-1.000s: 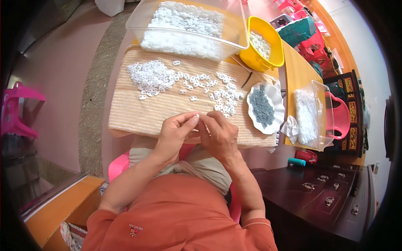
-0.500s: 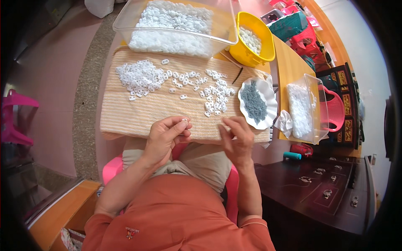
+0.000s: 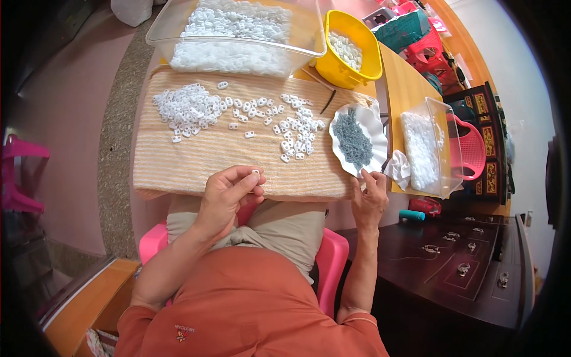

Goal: Inspecting, trimming, and sorting small white plastic components at a workbench.

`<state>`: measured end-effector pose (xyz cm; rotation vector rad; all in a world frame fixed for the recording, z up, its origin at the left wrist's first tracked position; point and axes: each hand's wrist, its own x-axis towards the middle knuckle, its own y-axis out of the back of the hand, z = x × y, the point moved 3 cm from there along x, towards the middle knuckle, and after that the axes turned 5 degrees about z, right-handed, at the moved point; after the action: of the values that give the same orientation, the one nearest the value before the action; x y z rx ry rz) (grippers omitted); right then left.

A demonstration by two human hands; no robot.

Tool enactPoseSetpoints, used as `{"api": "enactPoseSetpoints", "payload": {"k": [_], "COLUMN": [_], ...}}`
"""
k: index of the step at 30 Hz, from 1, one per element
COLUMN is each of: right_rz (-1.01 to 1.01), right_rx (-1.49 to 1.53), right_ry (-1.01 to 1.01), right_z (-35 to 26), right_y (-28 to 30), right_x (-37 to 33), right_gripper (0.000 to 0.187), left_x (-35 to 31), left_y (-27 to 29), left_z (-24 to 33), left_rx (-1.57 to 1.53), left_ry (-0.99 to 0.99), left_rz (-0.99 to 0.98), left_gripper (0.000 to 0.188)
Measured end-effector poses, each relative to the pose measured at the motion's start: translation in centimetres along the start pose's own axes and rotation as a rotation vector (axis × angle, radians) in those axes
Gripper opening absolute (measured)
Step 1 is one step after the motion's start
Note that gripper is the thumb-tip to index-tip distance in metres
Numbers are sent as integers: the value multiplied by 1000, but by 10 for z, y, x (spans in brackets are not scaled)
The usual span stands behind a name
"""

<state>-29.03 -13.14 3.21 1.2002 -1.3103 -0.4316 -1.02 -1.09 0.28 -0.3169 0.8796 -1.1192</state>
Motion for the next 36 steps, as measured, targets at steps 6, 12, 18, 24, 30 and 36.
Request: {"api": "enactPoseSetpoints", "payload": {"k": [6,12,18,24,30,36], "right_rz": [-68,-57,-33,-33,-15,20], "right_rx": [-17,63,183,213,195,113], "right_ry": [3,49,84,91,134,186], "right_z": [1,-1,11,19,19,20], "right_y": [-5,-5,-9,-13,-11,-13], "right_x": [-1,2,0,-1,-2,-7], "right_gripper": [23,18,15,13,11,7], "left_x": [1,1,-1,-2,-3,-4], "left_y": [1,0,-2,-2,-2,-4], "left_z": [-2,-3,-3,-3,-4,-5], "left_rx": [-5,-2,-2,4,17,29], "left_ry": [7,7,8,7,8,20], "left_rz": [-2,-2,-16,-7,-7,-13], "left_gripper": [22,22,21,23,24,19]}}
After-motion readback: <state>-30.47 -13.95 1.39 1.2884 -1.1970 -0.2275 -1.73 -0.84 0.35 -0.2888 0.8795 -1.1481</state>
